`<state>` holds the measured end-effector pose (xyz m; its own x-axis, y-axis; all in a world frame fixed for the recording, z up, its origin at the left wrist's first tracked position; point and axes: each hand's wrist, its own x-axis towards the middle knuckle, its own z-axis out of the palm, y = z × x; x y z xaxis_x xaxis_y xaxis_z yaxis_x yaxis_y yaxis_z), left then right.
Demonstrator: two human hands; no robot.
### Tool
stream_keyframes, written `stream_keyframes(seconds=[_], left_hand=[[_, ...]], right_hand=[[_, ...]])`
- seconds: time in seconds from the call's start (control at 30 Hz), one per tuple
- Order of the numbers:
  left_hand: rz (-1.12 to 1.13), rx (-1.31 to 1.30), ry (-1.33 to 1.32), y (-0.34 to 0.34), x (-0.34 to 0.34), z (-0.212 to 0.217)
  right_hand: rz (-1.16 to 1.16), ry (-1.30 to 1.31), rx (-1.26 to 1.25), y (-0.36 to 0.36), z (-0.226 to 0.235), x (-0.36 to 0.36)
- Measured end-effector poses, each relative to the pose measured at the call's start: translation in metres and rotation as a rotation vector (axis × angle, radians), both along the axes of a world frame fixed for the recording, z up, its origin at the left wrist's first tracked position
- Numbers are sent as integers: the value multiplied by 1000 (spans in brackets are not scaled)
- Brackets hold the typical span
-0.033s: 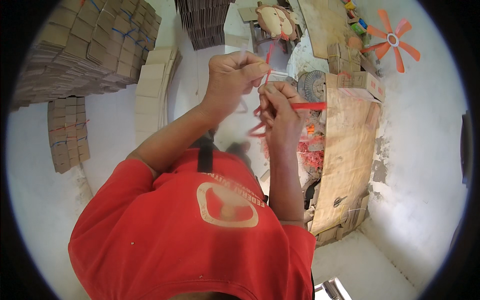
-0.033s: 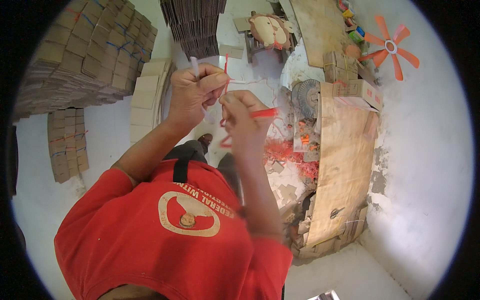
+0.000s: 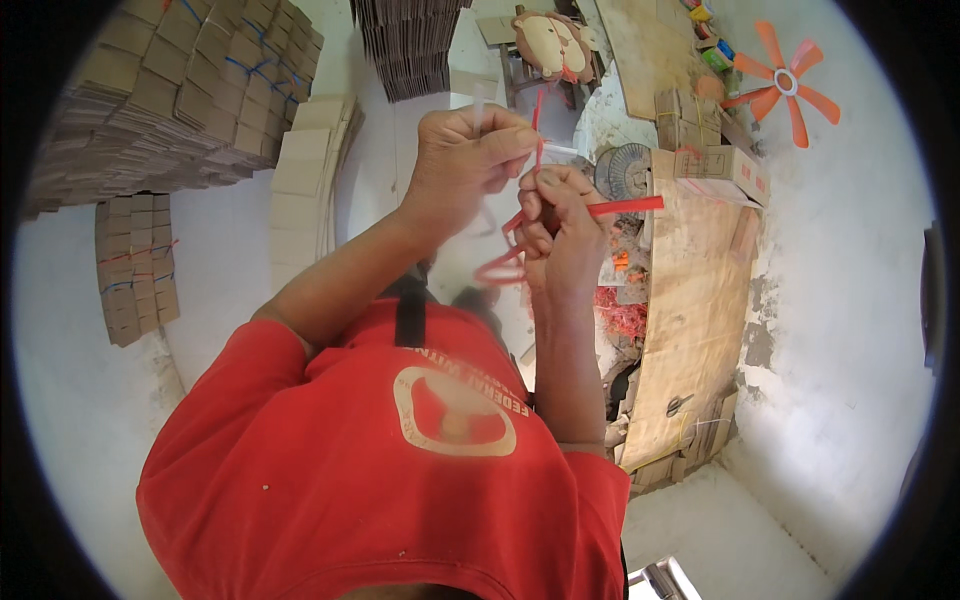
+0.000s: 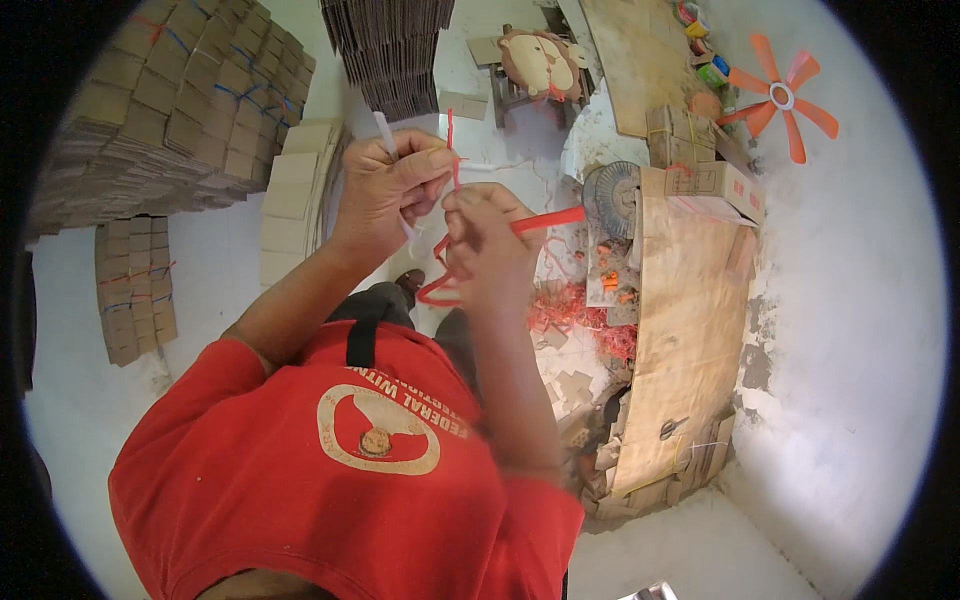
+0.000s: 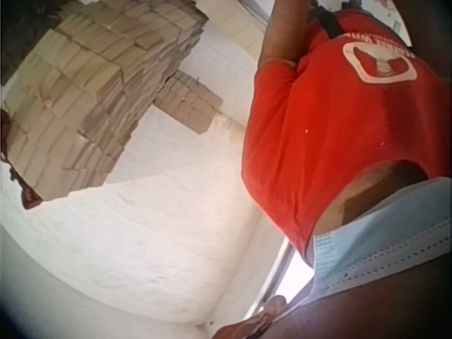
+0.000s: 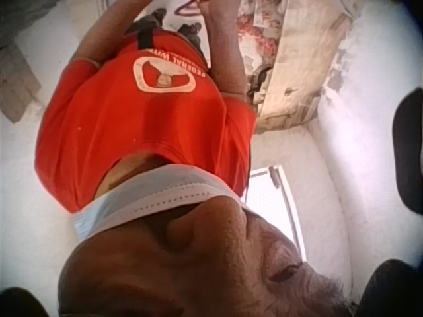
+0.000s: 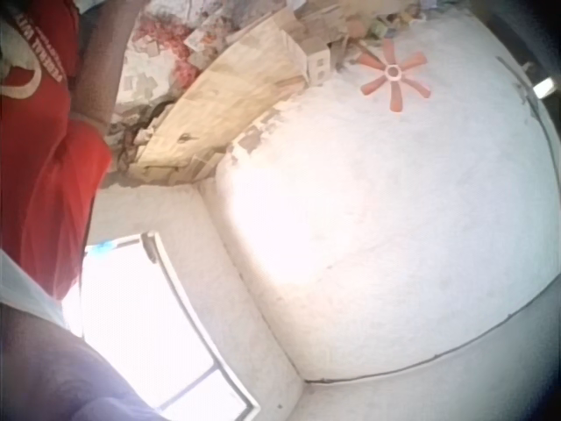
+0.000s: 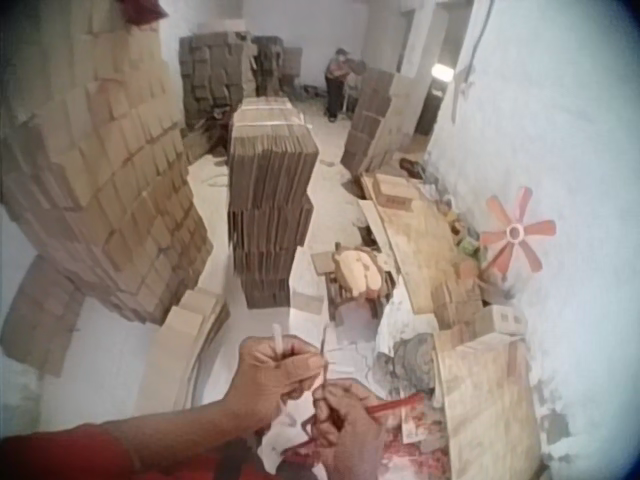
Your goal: The person stacks flat cardboard sheets on a table, aligns them, and ties the bundle with white plastic straps. They then move to a pile of colorful straps, select and tie additional straps, and place the finished bundle aside.
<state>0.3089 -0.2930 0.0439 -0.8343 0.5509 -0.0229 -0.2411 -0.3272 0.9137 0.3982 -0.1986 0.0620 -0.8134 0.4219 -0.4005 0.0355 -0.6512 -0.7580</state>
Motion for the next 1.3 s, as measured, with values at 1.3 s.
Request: stream_keyframes(seconds=[1.3], left_hand=[[-360, -341, 102, 75, 67, 17]], right_hand=[[257, 19, 1016, 136, 0, 80]])
